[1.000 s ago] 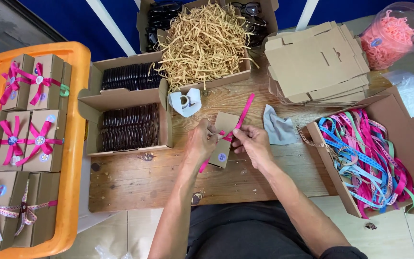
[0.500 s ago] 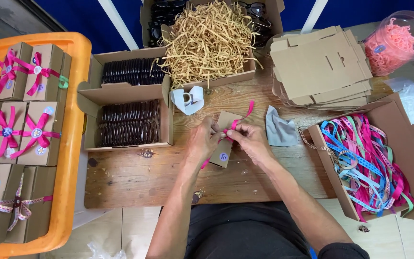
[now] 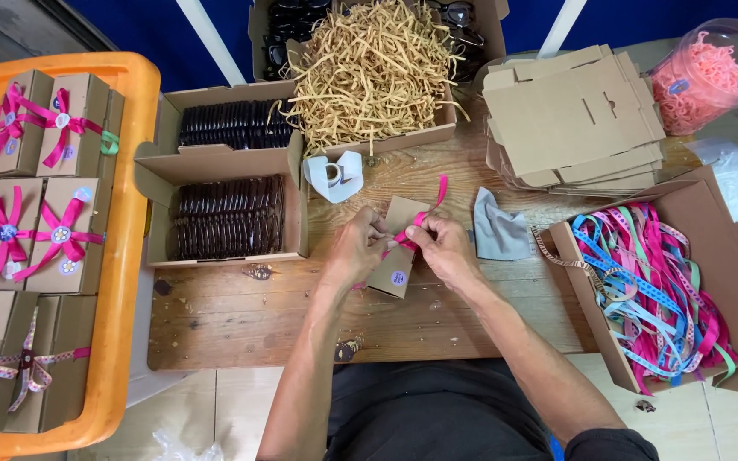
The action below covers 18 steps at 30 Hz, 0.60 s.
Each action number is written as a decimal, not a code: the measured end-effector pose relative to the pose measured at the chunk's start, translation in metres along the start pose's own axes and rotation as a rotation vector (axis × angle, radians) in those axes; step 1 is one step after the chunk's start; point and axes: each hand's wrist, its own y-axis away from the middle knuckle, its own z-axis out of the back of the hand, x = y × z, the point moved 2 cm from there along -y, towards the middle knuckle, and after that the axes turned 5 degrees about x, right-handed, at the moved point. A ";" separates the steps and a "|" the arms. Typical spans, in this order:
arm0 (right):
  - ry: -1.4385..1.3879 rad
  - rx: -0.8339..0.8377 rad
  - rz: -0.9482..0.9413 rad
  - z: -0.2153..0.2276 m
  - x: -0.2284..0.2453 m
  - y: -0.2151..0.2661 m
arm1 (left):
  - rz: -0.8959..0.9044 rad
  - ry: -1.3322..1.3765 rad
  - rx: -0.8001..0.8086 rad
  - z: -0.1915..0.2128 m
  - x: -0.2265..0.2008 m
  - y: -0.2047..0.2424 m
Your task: The person ties a pink ribbon around a small cardboard box, forming a bow. They then use a roll of tape to secure a decorative sticker onto the center of the bow. Finally, the person places the finished box into an orange tray containing other similarly decorated boxes.
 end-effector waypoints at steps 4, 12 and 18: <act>-0.146 0.044 -0.012 0.005 0.020 0.006 | 0.013 0.011 -0.024 0.002 -0.002 0.002; -0.285 0.127 0.016 0.016 -0.004 0.003 | 0.012 0.000 0.010 -0.004 0.011 -0.008; 0.131 0.265 0.526 0.026 0.011 0.003 | 0.001 0.013 -0.023 -0.002 -0.001 -0.001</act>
